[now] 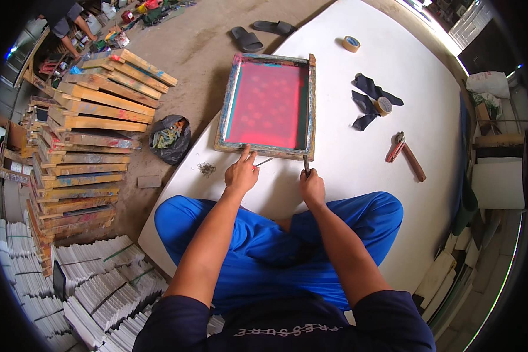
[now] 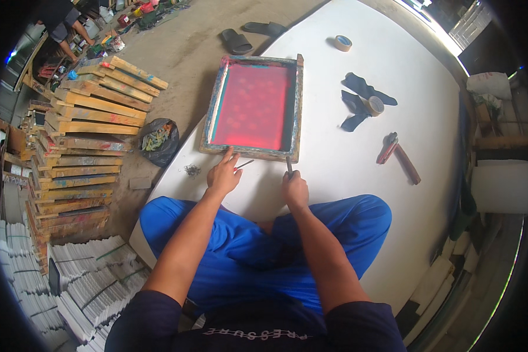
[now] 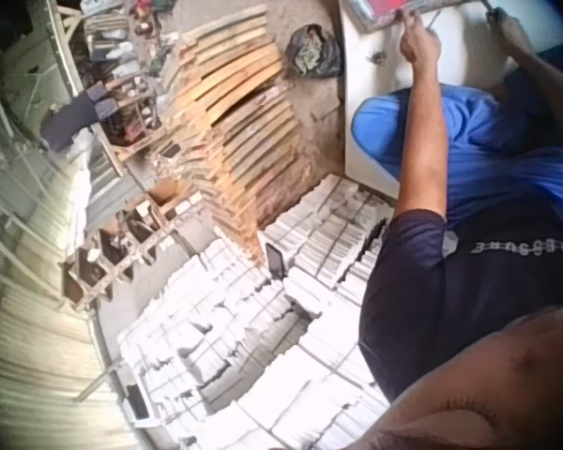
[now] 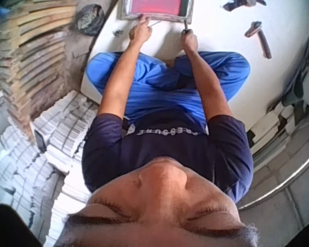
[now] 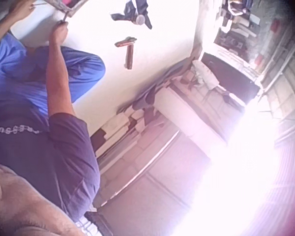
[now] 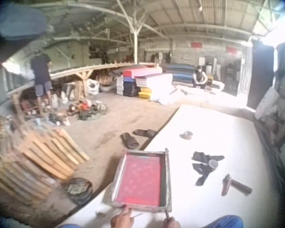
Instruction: The person sits cross-legged on the floor and uses a small metal tool to scrape or clean the edge of a rectangular screen printing frame with a red mesh. The person repeatedly works along the frame's perimeter, occasionally pausing to adjust their grip.
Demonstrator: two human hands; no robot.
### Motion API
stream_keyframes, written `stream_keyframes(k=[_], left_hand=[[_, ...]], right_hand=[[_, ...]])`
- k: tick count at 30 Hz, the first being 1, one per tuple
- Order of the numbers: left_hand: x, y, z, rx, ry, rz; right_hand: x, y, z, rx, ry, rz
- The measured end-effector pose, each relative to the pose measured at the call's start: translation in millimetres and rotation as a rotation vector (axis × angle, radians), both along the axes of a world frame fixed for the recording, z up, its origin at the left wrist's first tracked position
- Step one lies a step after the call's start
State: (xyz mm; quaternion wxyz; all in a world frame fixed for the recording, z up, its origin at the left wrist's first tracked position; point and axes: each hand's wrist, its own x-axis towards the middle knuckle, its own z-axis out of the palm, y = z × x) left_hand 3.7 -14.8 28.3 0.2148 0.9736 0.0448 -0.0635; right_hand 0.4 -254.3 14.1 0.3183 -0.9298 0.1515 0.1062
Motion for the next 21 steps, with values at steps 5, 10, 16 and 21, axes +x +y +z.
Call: stream_keyframes(k=[5, 10, 16, 21], left_hand=[[2, 8, 13, -0.381, -0.042, 0.066], [-3, 24, 33, -0.719, 0.125, 0.074], [-19, 65, 52, -0.756, 0.222, 0.185], [-32, 88, 60, -0.864, 0.311, 0.357]], right_hand=[[-16, 18, 17, 0.087, -0.026, 0.246], [-37, 61, 27, 0.168, -0.064, 0.4], [-37, 105, 35, 0.257, -0.022, 0.54], [-31, 121, 37, 0.265, -0.074, 0.689]])
